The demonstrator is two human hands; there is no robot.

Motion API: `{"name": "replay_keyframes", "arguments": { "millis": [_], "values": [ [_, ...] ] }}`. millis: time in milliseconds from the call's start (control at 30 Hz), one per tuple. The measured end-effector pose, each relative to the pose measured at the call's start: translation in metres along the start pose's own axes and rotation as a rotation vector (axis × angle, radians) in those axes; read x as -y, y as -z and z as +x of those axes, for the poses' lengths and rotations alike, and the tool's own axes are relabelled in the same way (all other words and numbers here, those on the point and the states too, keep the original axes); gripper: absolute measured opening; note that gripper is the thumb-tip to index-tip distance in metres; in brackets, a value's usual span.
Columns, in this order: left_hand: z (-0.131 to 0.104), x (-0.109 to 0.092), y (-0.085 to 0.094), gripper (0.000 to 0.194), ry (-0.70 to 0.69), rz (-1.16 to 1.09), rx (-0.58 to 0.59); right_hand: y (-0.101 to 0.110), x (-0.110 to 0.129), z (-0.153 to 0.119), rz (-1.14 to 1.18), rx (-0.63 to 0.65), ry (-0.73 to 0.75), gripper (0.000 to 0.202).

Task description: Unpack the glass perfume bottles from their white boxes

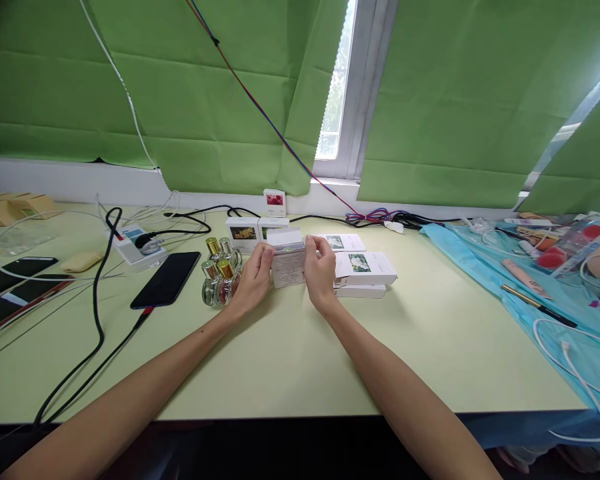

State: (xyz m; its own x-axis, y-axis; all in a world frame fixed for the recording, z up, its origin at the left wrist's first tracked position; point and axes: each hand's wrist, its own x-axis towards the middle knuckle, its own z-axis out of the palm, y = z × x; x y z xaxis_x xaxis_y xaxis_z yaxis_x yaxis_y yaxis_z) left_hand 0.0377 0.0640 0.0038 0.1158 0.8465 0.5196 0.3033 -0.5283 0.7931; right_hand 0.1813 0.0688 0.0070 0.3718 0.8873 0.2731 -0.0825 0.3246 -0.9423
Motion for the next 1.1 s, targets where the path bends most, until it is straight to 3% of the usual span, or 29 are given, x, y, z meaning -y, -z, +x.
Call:
{"name": "replay_keyframes", "arguments": {
  "millis": [767,1100],
  "values": [
    [0.000,0.000,-0.001,0.036,0.008,0.011,-0.019,0.001,-0.013,0.007,-0.009,0.001,-0.017,0.044],
    [-0.002,0.000,0.000,0.035,0.041,0.027,-0.041,0.001,-0.008,0.004,-0.026,-0.023,0.057,0.042]
  ]
}}
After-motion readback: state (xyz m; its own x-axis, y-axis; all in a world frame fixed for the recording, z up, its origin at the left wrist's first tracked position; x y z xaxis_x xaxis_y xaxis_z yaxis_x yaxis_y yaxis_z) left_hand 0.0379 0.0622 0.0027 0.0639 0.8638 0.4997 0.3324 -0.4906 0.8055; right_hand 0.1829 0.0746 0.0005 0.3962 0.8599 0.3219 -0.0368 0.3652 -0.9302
